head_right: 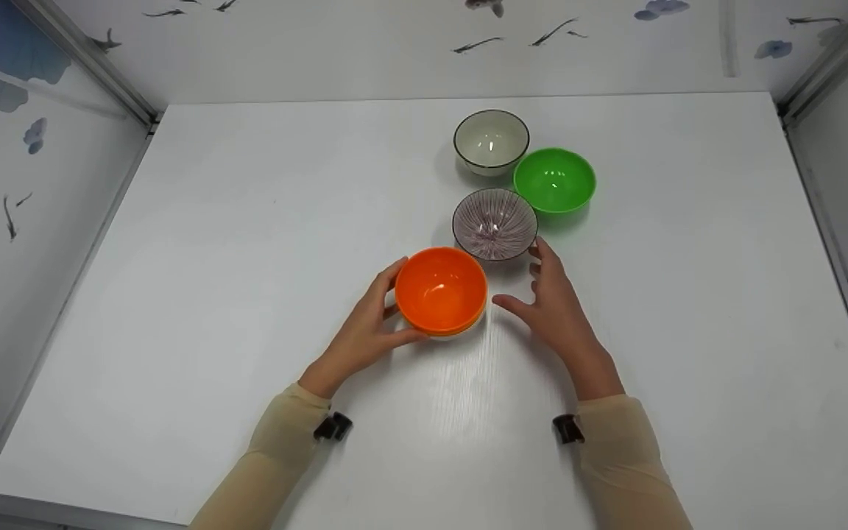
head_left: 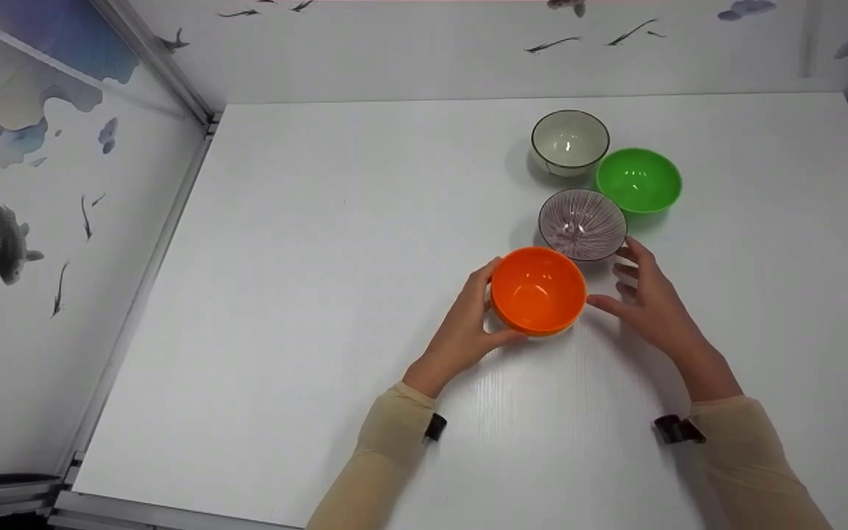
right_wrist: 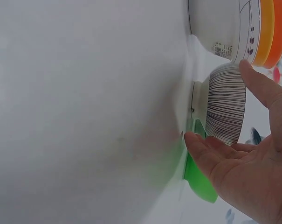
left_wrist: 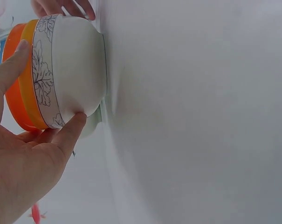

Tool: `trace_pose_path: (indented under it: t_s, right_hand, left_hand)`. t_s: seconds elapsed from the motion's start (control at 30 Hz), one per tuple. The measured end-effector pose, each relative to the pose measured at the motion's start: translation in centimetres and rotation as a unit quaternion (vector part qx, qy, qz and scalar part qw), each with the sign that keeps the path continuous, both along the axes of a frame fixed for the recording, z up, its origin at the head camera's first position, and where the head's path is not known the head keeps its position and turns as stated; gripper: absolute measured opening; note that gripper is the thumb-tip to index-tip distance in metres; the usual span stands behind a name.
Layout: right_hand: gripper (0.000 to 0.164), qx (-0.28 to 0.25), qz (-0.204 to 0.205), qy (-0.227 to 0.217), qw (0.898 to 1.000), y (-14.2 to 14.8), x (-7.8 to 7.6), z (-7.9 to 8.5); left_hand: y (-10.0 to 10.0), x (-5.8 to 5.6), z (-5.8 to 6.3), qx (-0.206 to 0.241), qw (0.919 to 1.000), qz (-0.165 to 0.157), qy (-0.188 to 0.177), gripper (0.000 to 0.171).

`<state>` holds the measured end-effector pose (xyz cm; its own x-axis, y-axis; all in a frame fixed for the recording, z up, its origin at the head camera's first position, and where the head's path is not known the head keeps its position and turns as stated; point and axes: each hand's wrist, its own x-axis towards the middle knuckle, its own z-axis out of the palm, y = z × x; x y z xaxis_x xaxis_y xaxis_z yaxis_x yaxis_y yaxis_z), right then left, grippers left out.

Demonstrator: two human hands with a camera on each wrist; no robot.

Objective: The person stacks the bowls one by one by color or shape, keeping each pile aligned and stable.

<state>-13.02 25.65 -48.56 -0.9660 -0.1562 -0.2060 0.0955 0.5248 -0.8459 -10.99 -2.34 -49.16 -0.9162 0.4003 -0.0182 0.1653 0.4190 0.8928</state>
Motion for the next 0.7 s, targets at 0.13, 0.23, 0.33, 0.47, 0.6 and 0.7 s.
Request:
trace_pose_path:
  t_s: [0.13,0.23,0.33,0.47,0.6,0.7]
  right_hand:
    - [0.115,0.0,-0.003,-0.001,1.0,0.0,-0.5,0.1]
    - [0.114,0.001,-0.005,0.003,1.0,0.1,-0.8,0.1]
    - [0.114,0.004,-0.003,0.008,1.0,0.1,-1.2,0.1]
    - [0.113,0.006,-0.002,0.015,1.0,0.2,-1.6,0.0]
    - [0.111,0.005,-0.003,0.021,1.0,0.2,-1.8,-0.2]
    - [0.11,0.005,-0.004,0.024,1.0,0.2,-2.0,-0.3]
  left_hand:
    - [0.0,0.0,0.0,-0.004,1.0,0.001,-0.001,0.099]
    - [0.1,0.0,0.0,-0.008,0.9999,0.004,-0.008,0.1]
    - [0.1,0.0,0.1,-0.01,0.9998,0.007,-0.014,0.1]
    - [0.0,0.1,0.1,-0.003,0.9998,0.007,-0.017,0.101]
    - [0.0,0.0,0.0,0.007,0.9999,0.003,-0.012,0.102]
    - [0.0,0.0,0.0,0.007,0.9999,0.003,-0.008,0.102]
